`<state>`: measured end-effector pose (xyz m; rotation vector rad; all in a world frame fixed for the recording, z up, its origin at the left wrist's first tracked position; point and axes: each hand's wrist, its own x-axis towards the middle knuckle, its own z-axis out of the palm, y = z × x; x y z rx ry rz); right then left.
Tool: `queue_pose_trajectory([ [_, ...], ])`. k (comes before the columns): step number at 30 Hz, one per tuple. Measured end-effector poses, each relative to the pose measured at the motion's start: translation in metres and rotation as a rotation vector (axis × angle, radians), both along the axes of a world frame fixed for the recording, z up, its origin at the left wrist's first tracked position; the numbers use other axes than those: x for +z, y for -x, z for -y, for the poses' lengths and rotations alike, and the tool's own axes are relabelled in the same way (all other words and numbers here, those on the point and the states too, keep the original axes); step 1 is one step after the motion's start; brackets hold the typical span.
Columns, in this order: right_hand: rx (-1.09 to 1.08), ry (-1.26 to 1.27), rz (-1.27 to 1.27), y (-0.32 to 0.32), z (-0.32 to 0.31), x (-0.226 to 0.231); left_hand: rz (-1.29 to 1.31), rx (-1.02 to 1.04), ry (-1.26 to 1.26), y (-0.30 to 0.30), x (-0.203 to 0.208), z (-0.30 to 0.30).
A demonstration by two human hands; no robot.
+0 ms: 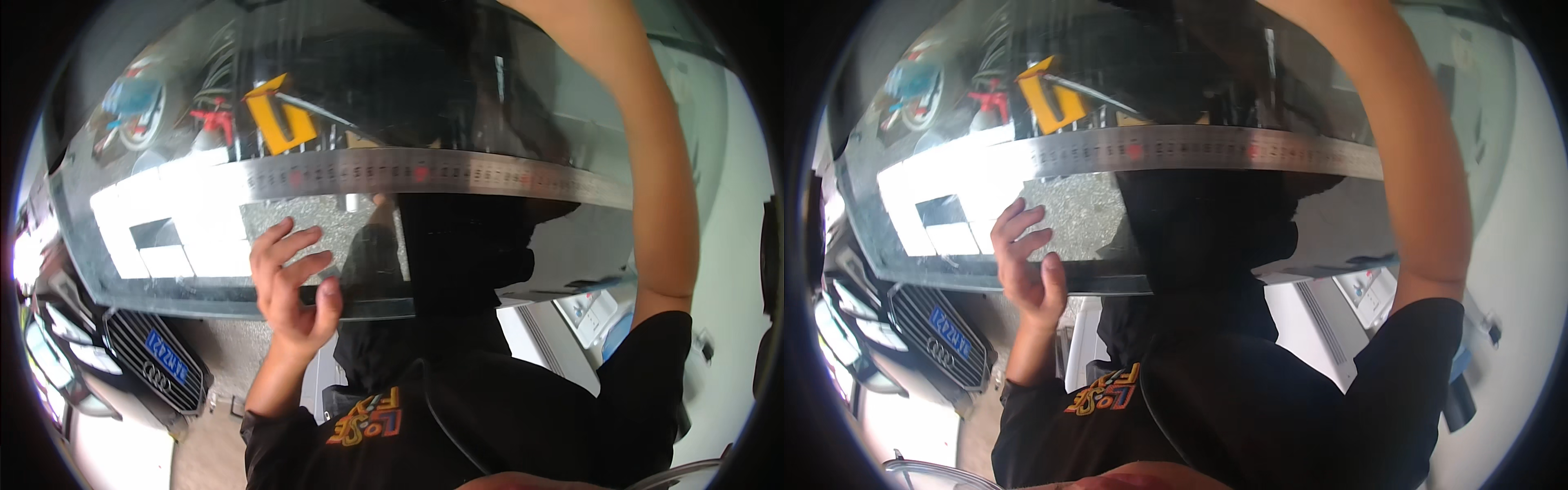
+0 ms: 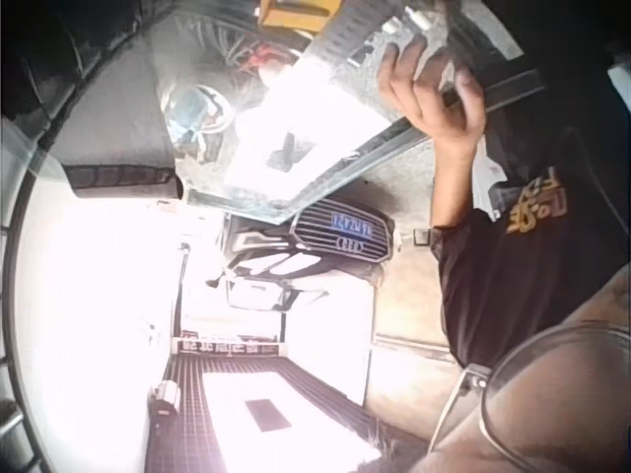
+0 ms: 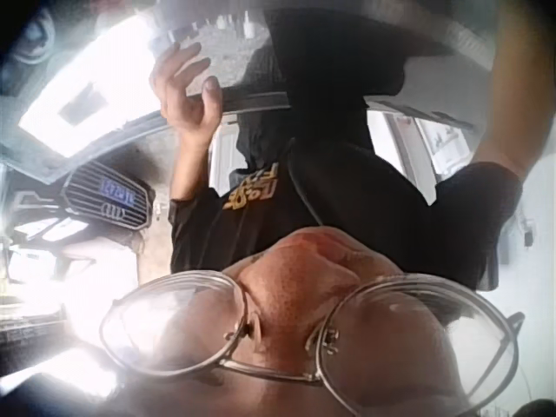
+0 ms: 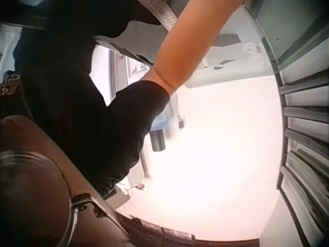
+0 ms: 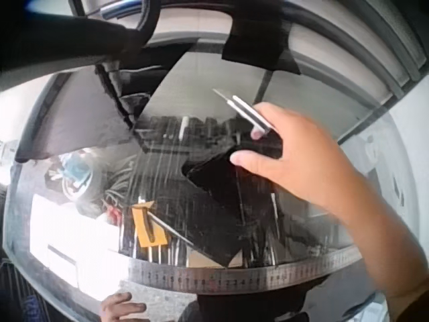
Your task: The person measures a large sheet of tint film on a glass table using a metal ruler and a utility knife, then cuts and removes sections. The person carries the cut pieces to a black car and places them on the window.
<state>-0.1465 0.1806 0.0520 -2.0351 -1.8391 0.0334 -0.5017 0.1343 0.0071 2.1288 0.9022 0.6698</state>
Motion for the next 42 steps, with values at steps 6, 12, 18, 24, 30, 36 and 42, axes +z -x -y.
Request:
queue_pose_trajectory([
  [6, -0.272, 0.068, 0.115, -0.077, 0.16, 0.011, -0.408, -0.114, -0.337, -0.008, 0.015, -0.065],
  [12, -0.539, 0.25, 0.172, -0.151, 0.339, 0.008, -0.488, -0.267, -0.401, -0.022, 0.01, -0.069],
  [18, -0.511, 0.083, 0.182, -0.161, 0.373, -0.023, -0.355, -0.463, -0.451, -0.11, 0.018, -0.013],
  [24, -0.504, 0.016, 0.185, -0.194, 0.398, -0.049, -0.446, -0.487, -0.481, -0.193, 0.017, 0.022],
  [30, -0.52, -0.057, 0.088, -0.188, 0.405, -0.056, -0.357, -0.401, -0.502, -0.188, 0.0, 0.02],
  [36, -0.465, -0.139, 0.072, -0.19, 0.402, -0.061, -0.382, -0.378, -0.548, -0.181, -0.005, 0.016],
  [42, -0.458, -0.141, 0.014, -0.192, 0.402, -0.062, -0.4, -0.381, -0.55, -0.176, -0.005, 0.016],
])
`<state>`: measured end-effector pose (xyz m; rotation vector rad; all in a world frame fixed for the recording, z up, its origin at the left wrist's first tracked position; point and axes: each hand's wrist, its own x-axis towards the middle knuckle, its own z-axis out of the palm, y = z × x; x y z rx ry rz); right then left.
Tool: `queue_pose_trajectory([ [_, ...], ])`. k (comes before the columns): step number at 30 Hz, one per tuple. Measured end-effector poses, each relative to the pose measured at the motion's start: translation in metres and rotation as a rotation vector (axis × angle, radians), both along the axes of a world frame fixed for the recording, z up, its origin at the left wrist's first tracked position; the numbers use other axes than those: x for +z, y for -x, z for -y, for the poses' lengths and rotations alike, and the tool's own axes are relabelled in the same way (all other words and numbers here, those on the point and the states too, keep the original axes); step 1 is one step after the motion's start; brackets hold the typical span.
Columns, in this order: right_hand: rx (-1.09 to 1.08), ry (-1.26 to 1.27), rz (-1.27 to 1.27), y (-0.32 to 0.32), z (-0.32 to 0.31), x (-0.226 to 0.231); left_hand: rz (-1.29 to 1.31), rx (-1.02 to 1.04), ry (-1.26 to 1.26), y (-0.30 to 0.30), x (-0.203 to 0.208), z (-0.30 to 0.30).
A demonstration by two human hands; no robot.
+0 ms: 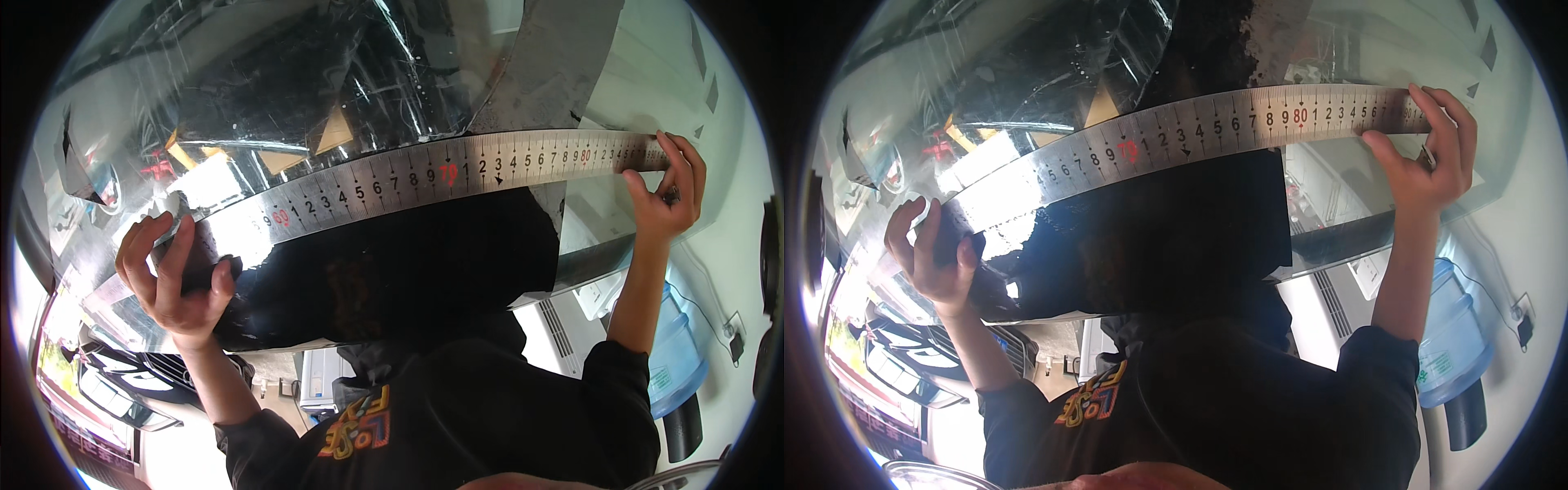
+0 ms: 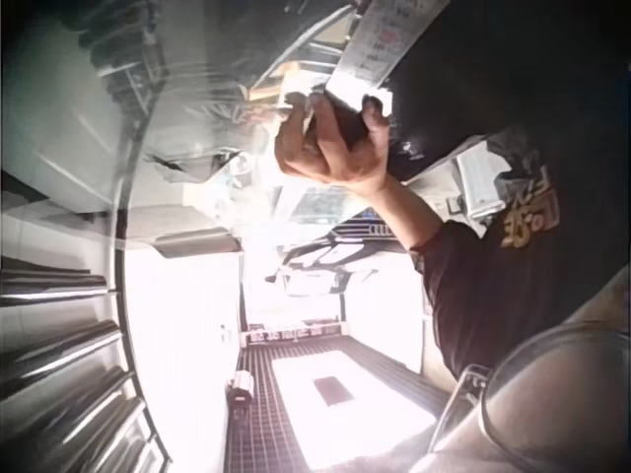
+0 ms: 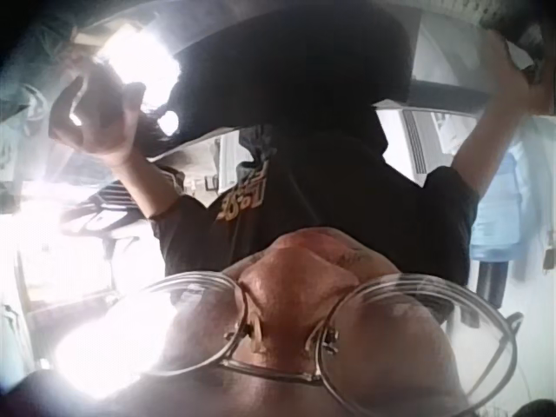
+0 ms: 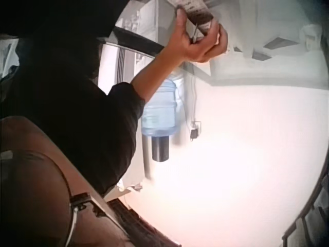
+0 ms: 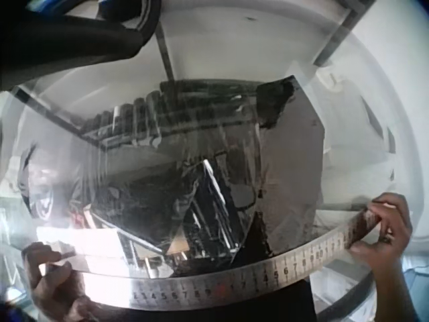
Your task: The person measures a large sheet of tint film on a glass table using a metal ruler and a utility knife, then cuts and removes sections. The person carries the cut pieces to a black car and places them on the window.
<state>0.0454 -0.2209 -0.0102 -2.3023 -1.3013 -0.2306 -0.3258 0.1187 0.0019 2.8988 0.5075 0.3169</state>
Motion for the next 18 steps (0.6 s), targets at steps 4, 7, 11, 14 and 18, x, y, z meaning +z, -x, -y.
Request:
queue_pose_trajectory([
  [4, 0.015, 0.011, -0.009, 0.0001, -0.0028, 0.0017, 0.009, -0.002, 0.003, 0.0013, -0.0028, 0.0002],
  [7, -0.003, 0.042, -0.007, -0.0004, 0.0003, 0.0022, 0.001, -0.008, 0.005, 0.0003, -0.0005, -0.001],
  [11, 0.015, 0.036, -0.003, 0.0004, -0.0029, 0.003, 0.013, -0.004, 0.013, 0.0013, -0.001, -0.0028],
  [14, 0.013, 0.04, -0.008, 0.0016, -0.0035, 0.0036, 0.007, -0.006, 0.002, 0.0016, -0.0025, -0.0031],
  [18, 0.029, 0.037, 0.0, -0.001, -0.0031, 0.0016, 0.004, -0.007, 0.0, 0.0013, -0.0026, -0.0029],
])
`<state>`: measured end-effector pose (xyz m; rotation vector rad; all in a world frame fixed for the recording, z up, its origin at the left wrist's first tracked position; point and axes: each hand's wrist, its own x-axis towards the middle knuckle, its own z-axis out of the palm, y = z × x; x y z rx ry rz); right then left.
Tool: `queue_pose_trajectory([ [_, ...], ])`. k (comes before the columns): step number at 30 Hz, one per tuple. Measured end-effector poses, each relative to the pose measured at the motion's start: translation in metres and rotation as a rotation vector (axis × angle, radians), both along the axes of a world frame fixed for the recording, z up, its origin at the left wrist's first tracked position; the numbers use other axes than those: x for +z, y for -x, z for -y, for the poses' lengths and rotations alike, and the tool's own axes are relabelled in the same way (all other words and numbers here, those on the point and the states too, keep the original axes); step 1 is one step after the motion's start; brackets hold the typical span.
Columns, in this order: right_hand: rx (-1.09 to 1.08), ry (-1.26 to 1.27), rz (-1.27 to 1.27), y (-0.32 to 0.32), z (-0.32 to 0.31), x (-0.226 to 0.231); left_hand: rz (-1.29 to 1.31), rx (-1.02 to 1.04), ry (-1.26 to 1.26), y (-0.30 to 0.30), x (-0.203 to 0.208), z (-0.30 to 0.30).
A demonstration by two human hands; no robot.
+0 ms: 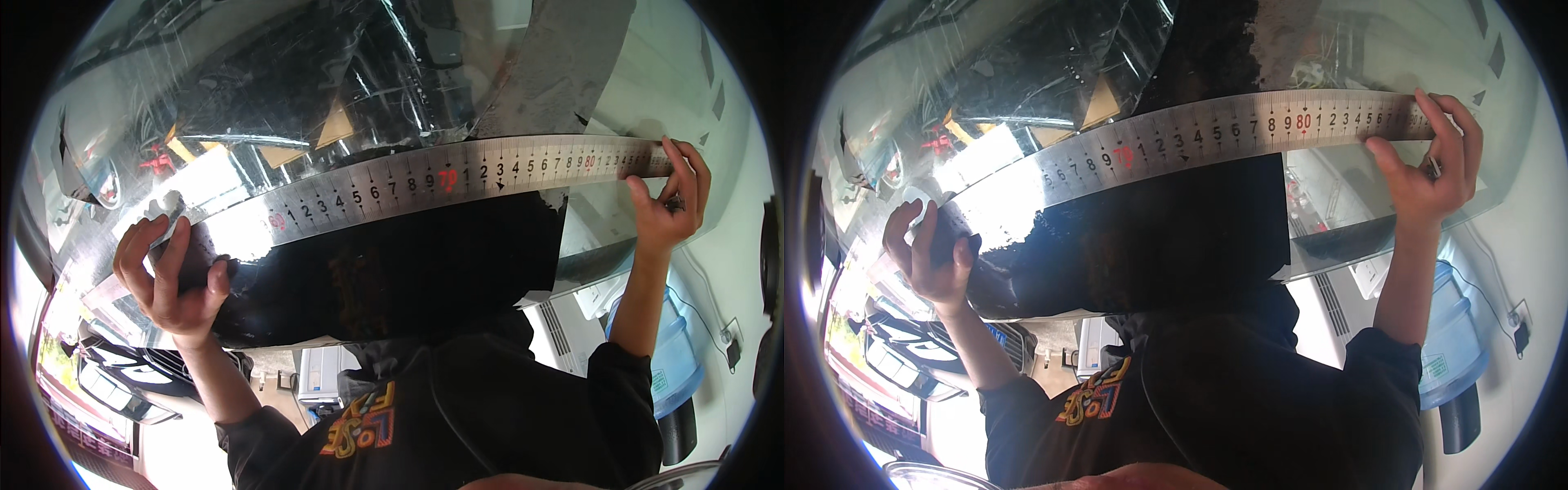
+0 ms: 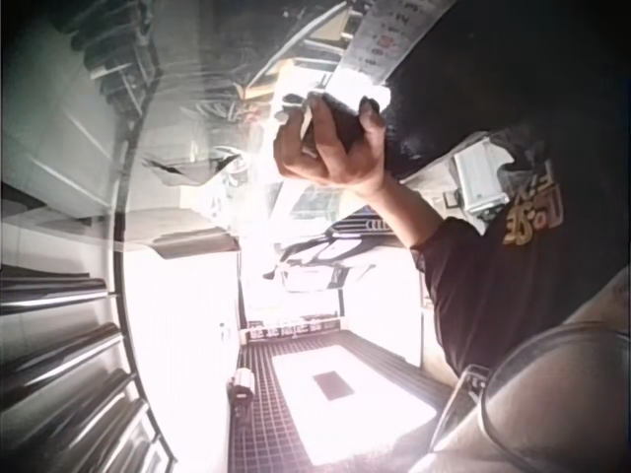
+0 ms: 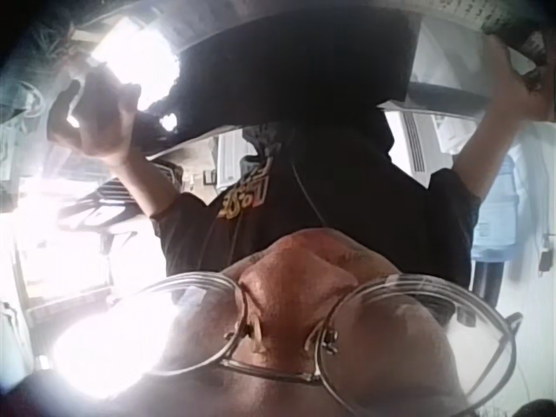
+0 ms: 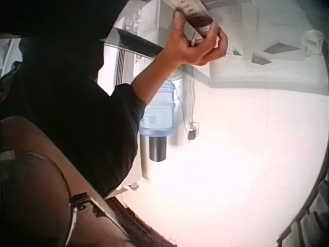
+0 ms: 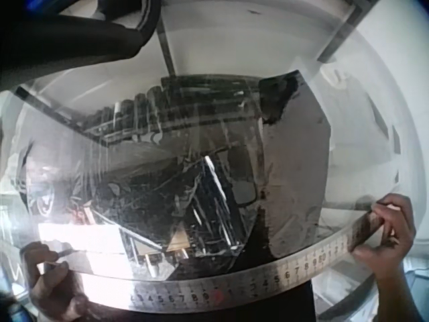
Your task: The person measures a large sheet of tint film on a glass table using a metal ruler and a utility knife, then cuts and removes sections. The person carries the cut pieces to a black car and places them on the window.
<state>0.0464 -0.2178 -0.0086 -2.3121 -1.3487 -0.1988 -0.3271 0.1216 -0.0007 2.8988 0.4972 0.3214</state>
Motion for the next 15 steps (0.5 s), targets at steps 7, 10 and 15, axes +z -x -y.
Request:
queue_pose_trajectory([
  [7, 0.1, -0.062, -0.006, -0.02, 0.013, -0.002, -0.034, 0.007, -0.025, -0.001, 0.004, -0.001],
  [10, 0.038, -0.305, -0.537, -0.025, 0.026, 0.006, -0.111, 0.034, 0.053, -0.002, 0.014, -0.002],
  [15, 0.089, 0.053, -0.684, -0.02, -0.003, 0.049, 0.044, 0.003, 0.185, -0.045, 0.024, 0.061],
])
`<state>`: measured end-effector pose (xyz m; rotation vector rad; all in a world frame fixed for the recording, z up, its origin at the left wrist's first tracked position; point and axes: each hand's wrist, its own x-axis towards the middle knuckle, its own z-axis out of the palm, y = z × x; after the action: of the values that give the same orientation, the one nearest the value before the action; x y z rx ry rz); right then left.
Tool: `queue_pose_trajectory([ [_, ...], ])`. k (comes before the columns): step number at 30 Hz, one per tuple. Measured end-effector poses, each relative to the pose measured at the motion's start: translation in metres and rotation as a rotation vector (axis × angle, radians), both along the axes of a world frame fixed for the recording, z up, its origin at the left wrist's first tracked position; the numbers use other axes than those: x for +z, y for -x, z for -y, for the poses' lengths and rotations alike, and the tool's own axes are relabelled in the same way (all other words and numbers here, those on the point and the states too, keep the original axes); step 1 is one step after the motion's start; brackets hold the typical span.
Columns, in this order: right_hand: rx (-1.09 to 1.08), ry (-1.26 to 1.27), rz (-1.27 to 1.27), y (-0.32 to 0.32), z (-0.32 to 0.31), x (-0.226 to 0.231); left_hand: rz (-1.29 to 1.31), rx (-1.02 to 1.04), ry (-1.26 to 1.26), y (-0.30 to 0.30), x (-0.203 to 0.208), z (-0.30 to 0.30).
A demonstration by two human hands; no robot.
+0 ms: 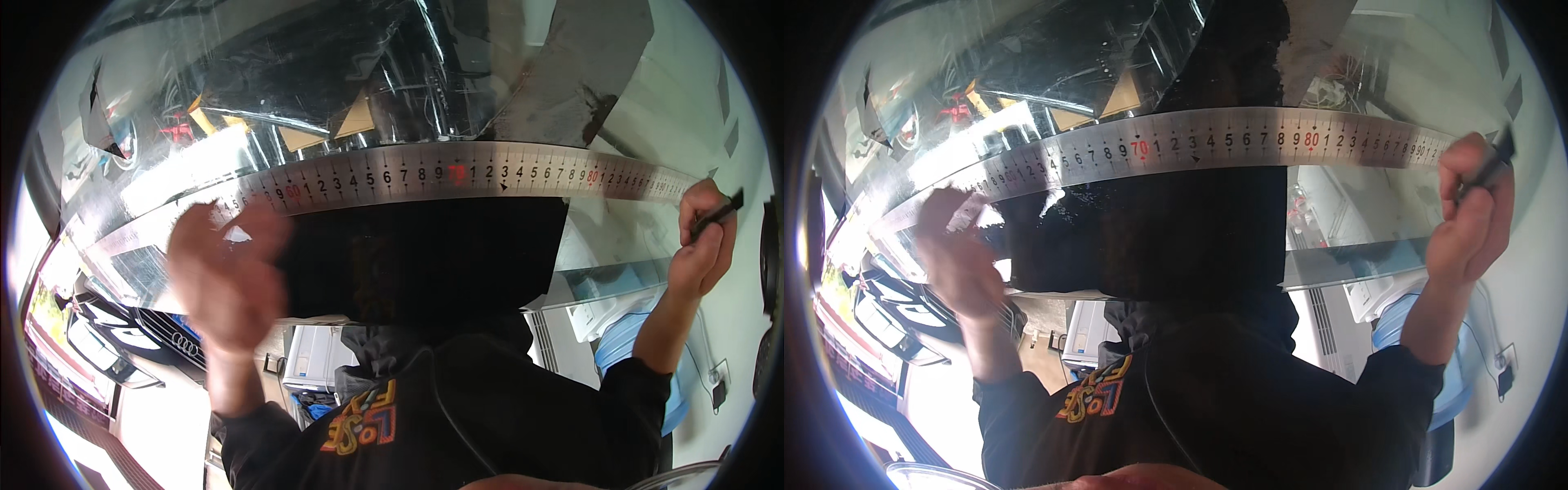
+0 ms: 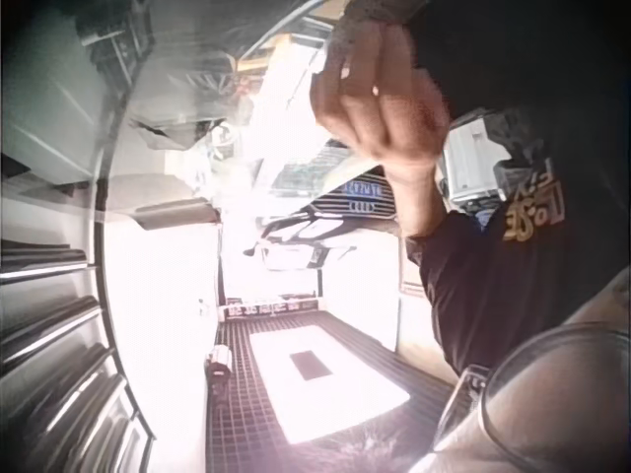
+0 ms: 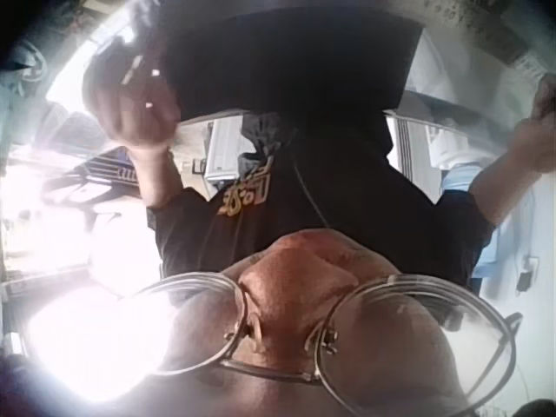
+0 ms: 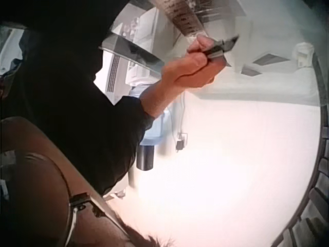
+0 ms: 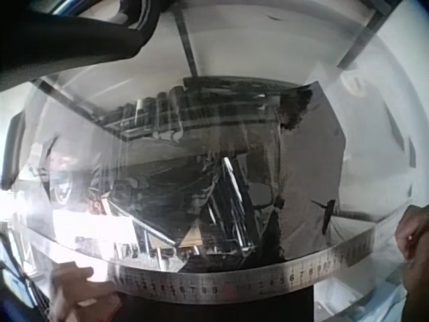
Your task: The person measures a large sheet of tint film on a glass table using a metal ruler and a utility knife, then cuts and removes sections. The person carries the cut pieces to a black car and places them on the window.
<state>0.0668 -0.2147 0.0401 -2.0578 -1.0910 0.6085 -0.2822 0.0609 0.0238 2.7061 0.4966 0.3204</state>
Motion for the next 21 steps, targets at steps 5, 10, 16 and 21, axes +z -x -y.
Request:
queue_pose_trajectory([
  [5, 0.678, 0.118, 0.276, 0.013, -0.103, 0.012, 0.06, -0.135, 0.0, -0.09, -0.002, 0.092],
  [10, 0.719, 0.171, 0.459, 0.027, -0.119, -0.002, -0.046, -0.099, -0.103, -0.112, -0.011, 0.105],
  [16, 0.806, 0.201, 0.613, 0.034, -0.124, -0.01, -0.117, -0.09, -0.172, -0.116, -0.005, 0.109],
  [21, 0.834, 0.222, 0.743, 0.037, -0.122, -0.014, -0.108, -0.073, -0.153, -0.114, -0.008, 0.113],
])
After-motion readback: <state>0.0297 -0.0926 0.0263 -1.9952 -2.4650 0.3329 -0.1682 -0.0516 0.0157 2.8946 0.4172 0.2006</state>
